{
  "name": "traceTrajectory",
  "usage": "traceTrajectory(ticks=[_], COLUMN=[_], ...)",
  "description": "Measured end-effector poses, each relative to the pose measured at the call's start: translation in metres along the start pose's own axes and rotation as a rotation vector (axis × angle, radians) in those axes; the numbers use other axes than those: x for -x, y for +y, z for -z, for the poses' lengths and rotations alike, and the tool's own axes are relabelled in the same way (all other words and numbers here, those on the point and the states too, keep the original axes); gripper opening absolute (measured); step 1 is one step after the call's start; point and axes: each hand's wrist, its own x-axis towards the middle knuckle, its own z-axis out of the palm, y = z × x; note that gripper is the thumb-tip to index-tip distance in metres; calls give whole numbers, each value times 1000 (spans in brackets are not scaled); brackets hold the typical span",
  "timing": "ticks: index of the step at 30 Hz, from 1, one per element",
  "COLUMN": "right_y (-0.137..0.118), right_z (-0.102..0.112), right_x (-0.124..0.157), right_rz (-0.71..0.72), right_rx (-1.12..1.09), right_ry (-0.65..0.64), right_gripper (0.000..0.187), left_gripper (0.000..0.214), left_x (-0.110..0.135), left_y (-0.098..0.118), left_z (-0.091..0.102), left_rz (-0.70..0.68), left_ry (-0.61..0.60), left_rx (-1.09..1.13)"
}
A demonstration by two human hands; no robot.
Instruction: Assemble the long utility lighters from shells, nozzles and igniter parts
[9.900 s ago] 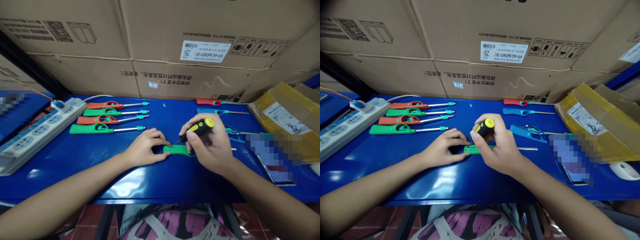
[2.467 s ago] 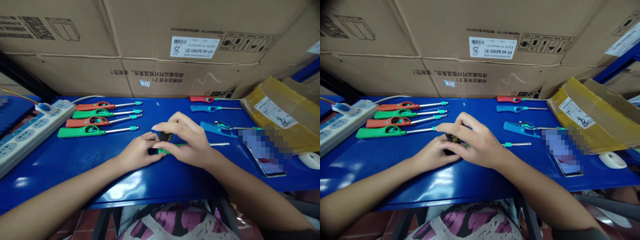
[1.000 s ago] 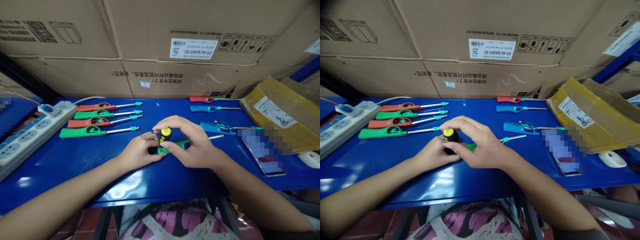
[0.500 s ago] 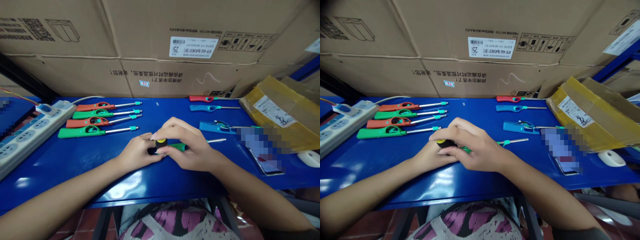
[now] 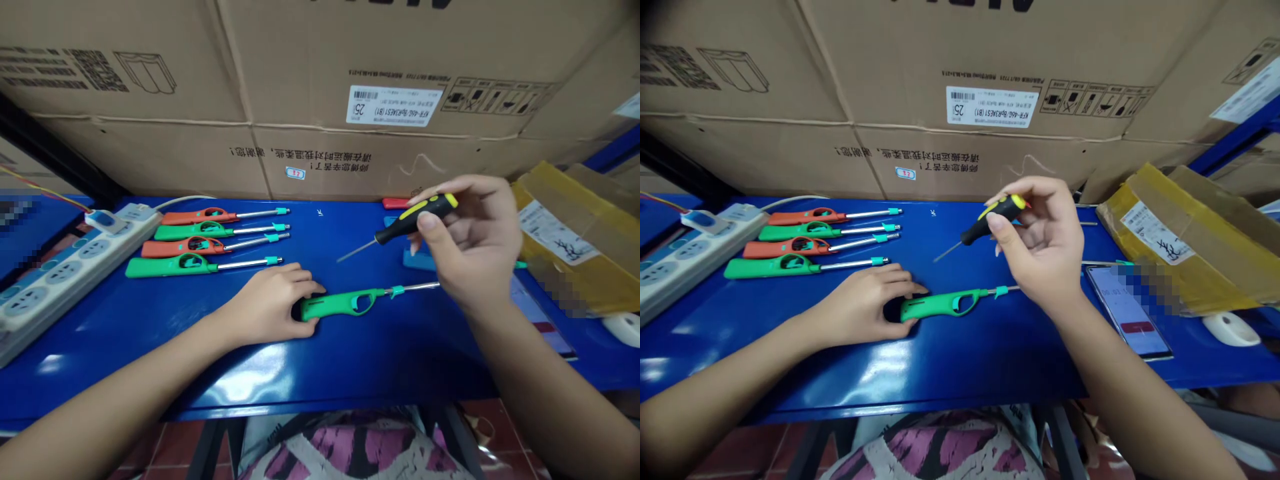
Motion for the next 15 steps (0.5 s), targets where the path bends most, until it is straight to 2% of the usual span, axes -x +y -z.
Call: traceTrajectory(ticks=[3, 6, 9, 12, 15], right_y=[30, 54, 67, 74, 79], right_z=[8, 12, 11, 8, 9], right_x=[8, 18, 25, 29, 28], right_rz=[-111, -225, -174, -62, -30], right_rx=[-1, 135, 320, 445, 507], right_ry=[-58, -253, -449, -598, -693], right_gripper=[30, 31, 30, 24, 25], left_gripper=[55, 60, 60, 45, 29], left_x=[1, -2, -5, -6, -5], left_y=[3, 4, 4, 2, 0], left_z=[2, -7, -20, -26, -22], left_rz=[10, 6, -15, -54, -67], left_ry=[-32, 12, 69, 72, 56], left_rx=[-82, -68, -21, 16, 91])
